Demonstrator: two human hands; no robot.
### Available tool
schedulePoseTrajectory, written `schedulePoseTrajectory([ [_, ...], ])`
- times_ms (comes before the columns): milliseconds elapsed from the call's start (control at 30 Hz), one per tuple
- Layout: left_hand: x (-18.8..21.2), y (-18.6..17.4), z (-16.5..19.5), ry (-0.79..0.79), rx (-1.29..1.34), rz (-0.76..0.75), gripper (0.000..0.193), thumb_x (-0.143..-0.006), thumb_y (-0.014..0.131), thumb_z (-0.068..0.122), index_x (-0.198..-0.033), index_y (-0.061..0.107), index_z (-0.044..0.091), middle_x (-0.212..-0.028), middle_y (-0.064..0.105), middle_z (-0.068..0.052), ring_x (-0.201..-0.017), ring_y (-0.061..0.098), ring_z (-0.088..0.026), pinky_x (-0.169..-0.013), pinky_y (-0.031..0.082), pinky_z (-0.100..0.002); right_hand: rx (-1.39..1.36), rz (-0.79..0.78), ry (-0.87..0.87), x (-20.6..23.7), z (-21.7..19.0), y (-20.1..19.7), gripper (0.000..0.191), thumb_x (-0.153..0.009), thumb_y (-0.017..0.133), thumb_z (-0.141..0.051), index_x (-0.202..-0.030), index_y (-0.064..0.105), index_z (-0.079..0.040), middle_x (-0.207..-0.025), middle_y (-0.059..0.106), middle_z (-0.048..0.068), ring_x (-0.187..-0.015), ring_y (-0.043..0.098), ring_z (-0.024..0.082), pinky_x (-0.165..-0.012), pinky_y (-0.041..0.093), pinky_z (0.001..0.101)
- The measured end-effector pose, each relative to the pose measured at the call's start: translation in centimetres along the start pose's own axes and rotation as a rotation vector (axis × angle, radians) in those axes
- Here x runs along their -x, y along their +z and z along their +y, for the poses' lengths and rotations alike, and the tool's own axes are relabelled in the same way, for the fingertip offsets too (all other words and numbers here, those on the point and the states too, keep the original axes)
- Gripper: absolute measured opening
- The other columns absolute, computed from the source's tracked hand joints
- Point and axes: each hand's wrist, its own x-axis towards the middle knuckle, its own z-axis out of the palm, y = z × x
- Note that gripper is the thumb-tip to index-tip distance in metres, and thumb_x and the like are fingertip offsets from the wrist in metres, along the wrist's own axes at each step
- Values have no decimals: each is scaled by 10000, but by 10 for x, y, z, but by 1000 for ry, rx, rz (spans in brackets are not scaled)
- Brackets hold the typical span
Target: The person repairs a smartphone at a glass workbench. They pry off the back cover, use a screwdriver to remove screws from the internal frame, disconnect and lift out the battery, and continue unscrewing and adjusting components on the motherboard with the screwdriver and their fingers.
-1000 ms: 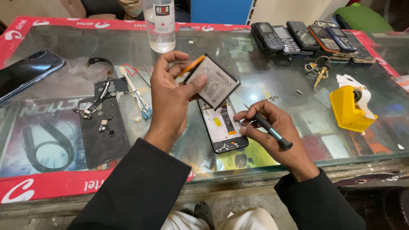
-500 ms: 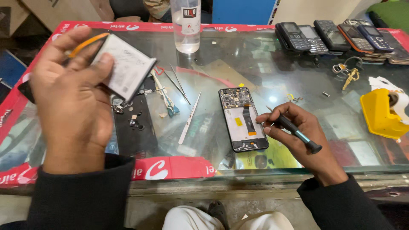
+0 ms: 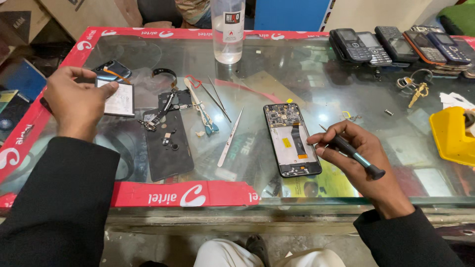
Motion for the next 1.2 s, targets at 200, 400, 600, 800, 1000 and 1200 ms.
schedulePoseTrajectory([
  [200, 3, 23, 7, -144, 174, -22, 376, -767, 913, 45, -1044, 660, 20, -865, 711, -32, -715, 669, -76, -601, 533, -253, -15, -8, -4, 1, 2, 0, 179, -849, 707, 44, -936, 575, -40, -1093, 772, 169, -1103, 717, 179, -927, 579, 310],
  [400, 8, 32, 12, 71, -243, -28, 408, -696, 987, 199, -936, 718, 9, -810, 728, -92, -691, 692, -179, -680, 539, -320, 7, -11, -23, 1, 3, -1, 187, -844, 716, 40, -942, 578, -39, -1085, 766, 163, -1102, 722, 161, -925, 581, 301],
  [600, 14, 28, 11, 110, -359, -61, 357, -739, 967, 302, -833, 744, 40, -775, 725, -110, -689, 704, -259, -702, 551, -374, 43, -20, -11, 3, 2, -1, 224, -817, 730, 43, -947, 573, -50, -1129, 776, 144, -1038, 705, 139, -873, 584, 288],
  [800, 23, 18, 30, 79, -393, -162, 336, -824, 917, 342, -930, 807, 43, -828, 750, -150, -740, 732, -281, -754, 563, -372, 69, -23, 25, 2, -1, -1, 238, -808, 746, 52, -946, 577, -45, -1155, 784, 145, -965, 687, 135, -820, 586, 284],
  [1000, 84, -34, 94, 39, -375, -212, 335, -825, 878, 270, -1084, 803, 70, -852, 745, -142, -712, 692, -323, -681, 527, -436, 60, -13, 8, 6, -4, 1, 227, -808, 741, 41, -942, 581, -48, -1153, 778, 147, -1066, 721, 139, -862, 600, 283],
  [1200, 171, -42, 116, 138, -207, -240, 258, -743, 845, 201, -964, 813, 71, -1002, 751, -84, -880, 670, -277, -779, 532, -405, 98, -50, -20, 5, -7, 0, 256, -799, 752, 48, -952, 576, -56, -1178, 773, 143, -1122, 699, 172, -903, 561, 318],
])
